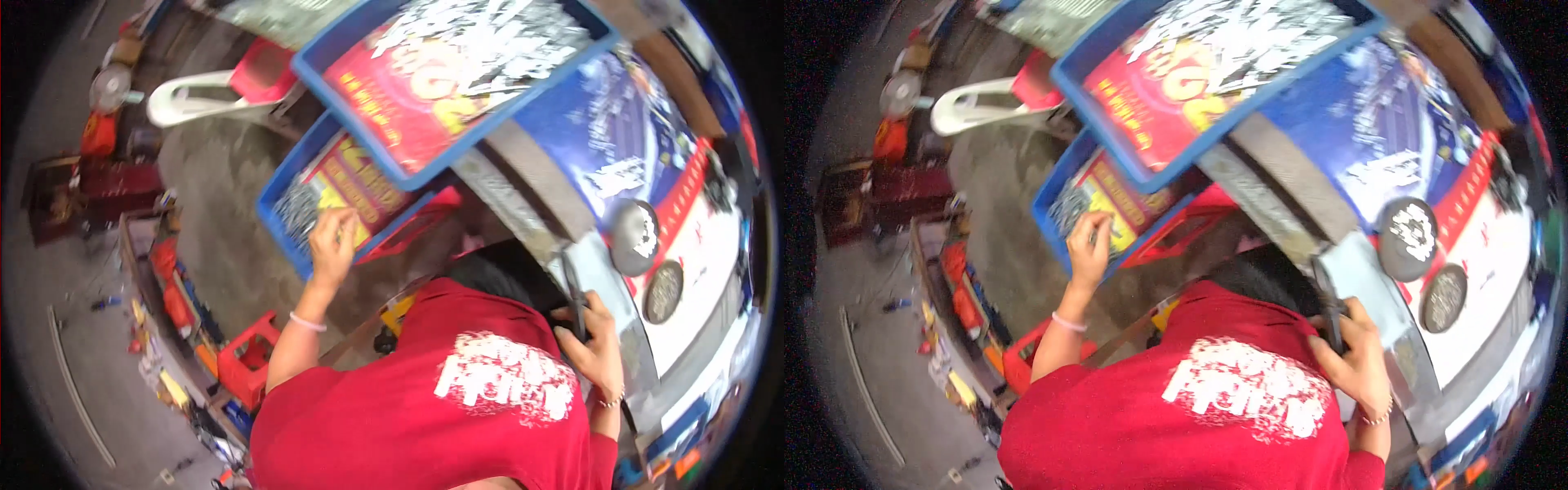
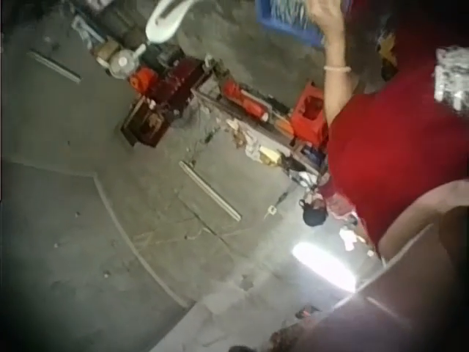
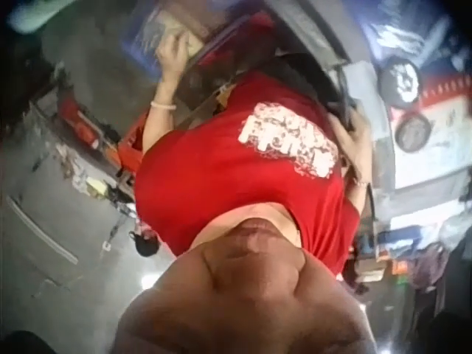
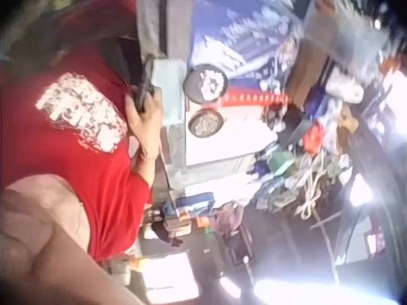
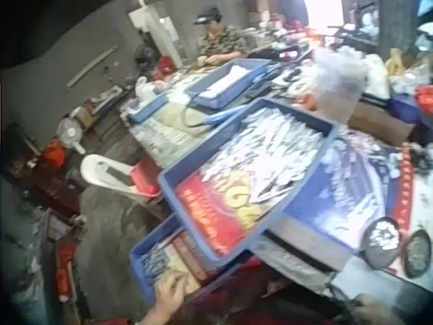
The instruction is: The recorder uses pliers to assemble or crimp small metal pins and rings at a cluttered workshop workbench.
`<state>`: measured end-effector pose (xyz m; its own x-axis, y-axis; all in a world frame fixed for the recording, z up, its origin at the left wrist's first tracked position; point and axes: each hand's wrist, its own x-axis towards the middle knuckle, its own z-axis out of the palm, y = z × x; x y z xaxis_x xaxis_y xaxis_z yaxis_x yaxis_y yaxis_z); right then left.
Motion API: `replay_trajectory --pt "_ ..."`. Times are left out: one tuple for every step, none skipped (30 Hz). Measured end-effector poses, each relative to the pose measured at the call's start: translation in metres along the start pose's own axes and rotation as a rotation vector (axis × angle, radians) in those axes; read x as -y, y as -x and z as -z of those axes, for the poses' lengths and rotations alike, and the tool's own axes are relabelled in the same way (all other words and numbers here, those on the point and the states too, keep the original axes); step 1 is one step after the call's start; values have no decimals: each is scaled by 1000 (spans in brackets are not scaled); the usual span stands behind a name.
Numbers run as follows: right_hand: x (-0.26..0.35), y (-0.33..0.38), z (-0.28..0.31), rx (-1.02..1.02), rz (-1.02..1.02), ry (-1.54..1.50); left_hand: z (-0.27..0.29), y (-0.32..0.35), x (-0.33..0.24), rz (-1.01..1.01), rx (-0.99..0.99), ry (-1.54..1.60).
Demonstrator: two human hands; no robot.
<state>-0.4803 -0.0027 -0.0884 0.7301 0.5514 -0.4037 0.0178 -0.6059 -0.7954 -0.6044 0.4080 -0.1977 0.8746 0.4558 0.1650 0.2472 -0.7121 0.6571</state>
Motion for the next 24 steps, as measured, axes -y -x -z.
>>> replay_trajectory --pt "-5 -2 -1 7 52 -21 -10 -7 -41 -110 81 70" --pt "-9 -4 -1 12 106 -42 -22 -17 -81 -223 160 139" --pt "-12 -3 -1 11 94 -48 -40 -28 -115 -262 227 286" --pt "-13 -1 2 9 86 -62 -54 -37 -150 -300 299 423" --pt "-15 3 4 -6 63 -94 -70 -51 -180 -345 363 479" --pt "-17 6 3 -57 72 -105 -89 -67 -204 -384 422 524" --pt "-19 12 4 -85 67 -111 -111 -82 -224 -442 432 519" --pt "-22 17 5 -111 62 -117 -135 -100 -242 -497 440 514" --pt "-21 24 7 -139 55 -113 -160 -116 -260 -545 399 477" --pt "-24 30 8 -179 45 -139 -187 -131 -272 -587 354 436" --pt "-28 34 7 -210 42 -169 -212 -144 -277 -582 392 282" --pt "-31 40 8 -229 40 -165 -233 -155 -282 -579 428 135" --pt "-35 46 9 -261 5 -186 -247 -163 -286 -598 432 143" --pt "-40 51 8 -290 -28 -212 -259 -169 -287 -587 510 20" --pt "-43 55 7 -323 -44 -235 -266 -174 -292 -578 589 -105" --pt "-49 57 8 -340 -47 -241 -271 -179 -295 -594 596 -104" --pt "-55 59 7 -362 -48 -252 -275 -183 -297 -565 651 -156" --pt "-58 63 6 -375 -45 -265 -275 -188 -295 -527 702 -213" --pt "-59 63 7 -365 -48 -265 -285 -192 -282 -570 661 -204" --pt "-60 63 10 -377 -54 -276 -286 -194 -283 -583 672 -208" --pt "-60 63 13 -355 -42 -249 -285 -196 -284 -560 717 -160" --pt "-61 63 14 -333 -30 -220 -284 -198 -283 -536 761 -113" --pt "-61 61 13 -346 -19 -252 -281 -199 -283 -538 764 -63" --pt "-61 59 14 -355 -19 -259 -278 -199 -283 -547 769 -68"
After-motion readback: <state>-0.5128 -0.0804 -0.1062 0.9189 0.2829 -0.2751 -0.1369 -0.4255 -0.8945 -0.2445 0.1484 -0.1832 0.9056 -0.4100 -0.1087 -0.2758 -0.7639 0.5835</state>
